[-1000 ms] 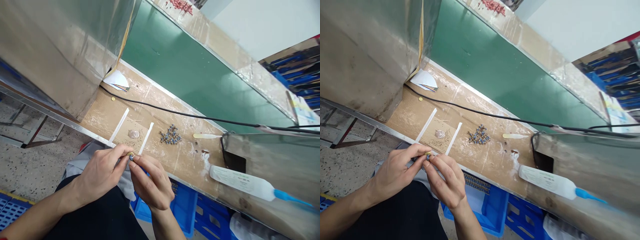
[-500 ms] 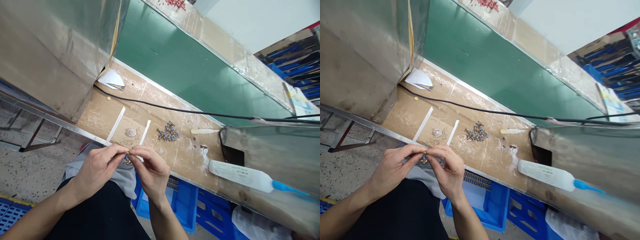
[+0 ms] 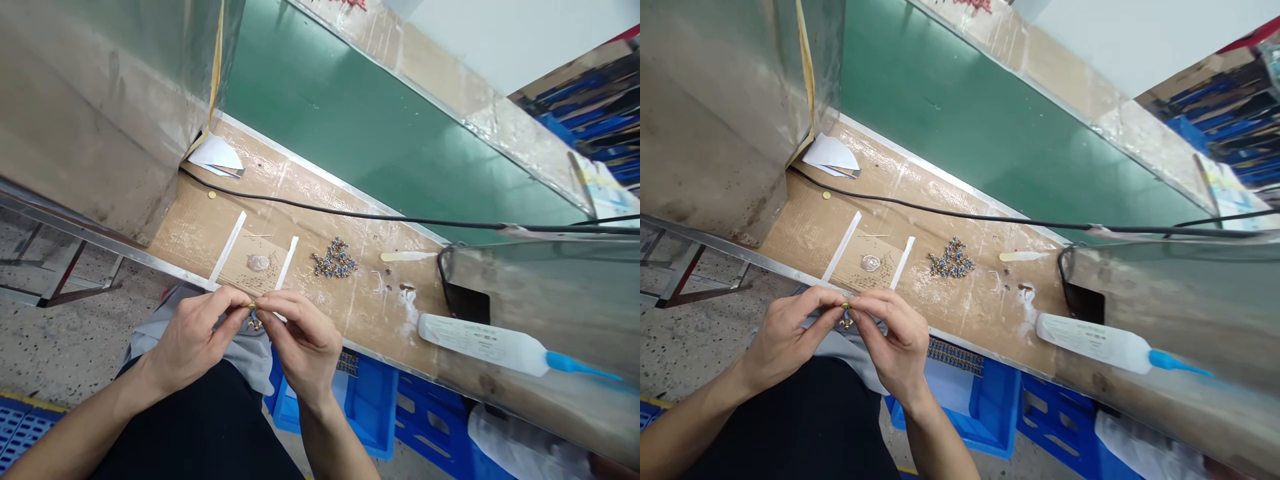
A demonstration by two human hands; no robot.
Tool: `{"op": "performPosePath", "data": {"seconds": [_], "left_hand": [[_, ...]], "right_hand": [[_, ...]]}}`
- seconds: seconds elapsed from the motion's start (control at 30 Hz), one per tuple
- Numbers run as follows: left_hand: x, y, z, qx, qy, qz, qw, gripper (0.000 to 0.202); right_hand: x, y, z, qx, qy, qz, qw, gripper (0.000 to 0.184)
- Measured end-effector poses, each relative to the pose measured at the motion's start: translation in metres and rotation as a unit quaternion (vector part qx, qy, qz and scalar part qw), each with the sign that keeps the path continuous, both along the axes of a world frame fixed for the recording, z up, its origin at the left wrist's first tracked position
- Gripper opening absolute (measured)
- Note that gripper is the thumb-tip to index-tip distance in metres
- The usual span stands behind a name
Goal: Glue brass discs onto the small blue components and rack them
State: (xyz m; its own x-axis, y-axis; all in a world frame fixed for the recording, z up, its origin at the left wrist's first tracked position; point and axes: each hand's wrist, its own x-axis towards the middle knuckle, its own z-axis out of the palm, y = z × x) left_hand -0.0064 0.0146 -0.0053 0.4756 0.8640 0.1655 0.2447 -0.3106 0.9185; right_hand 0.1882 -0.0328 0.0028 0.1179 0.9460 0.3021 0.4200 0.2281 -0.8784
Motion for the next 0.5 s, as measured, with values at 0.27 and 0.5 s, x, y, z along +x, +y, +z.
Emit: {"op": "performPosePath", "data": {"seconds": [0.27,0.5], "left_hand": [[0.0013,-0.0009,0.0043,0.000,-0.001,-0.002,1.000,0.015],[0.0051,-0.0016,0.0068,0.051,-0.001,0.006,0.999,0.014]], "right_hand": [[-0.0014,-0.0009,0.0010,0.020,-0.001,-0.010,1.000,0.028],[-0.0026,-0.0026,-0.0005,0.012,0.017,-0.020,1.000,0.021]]}}
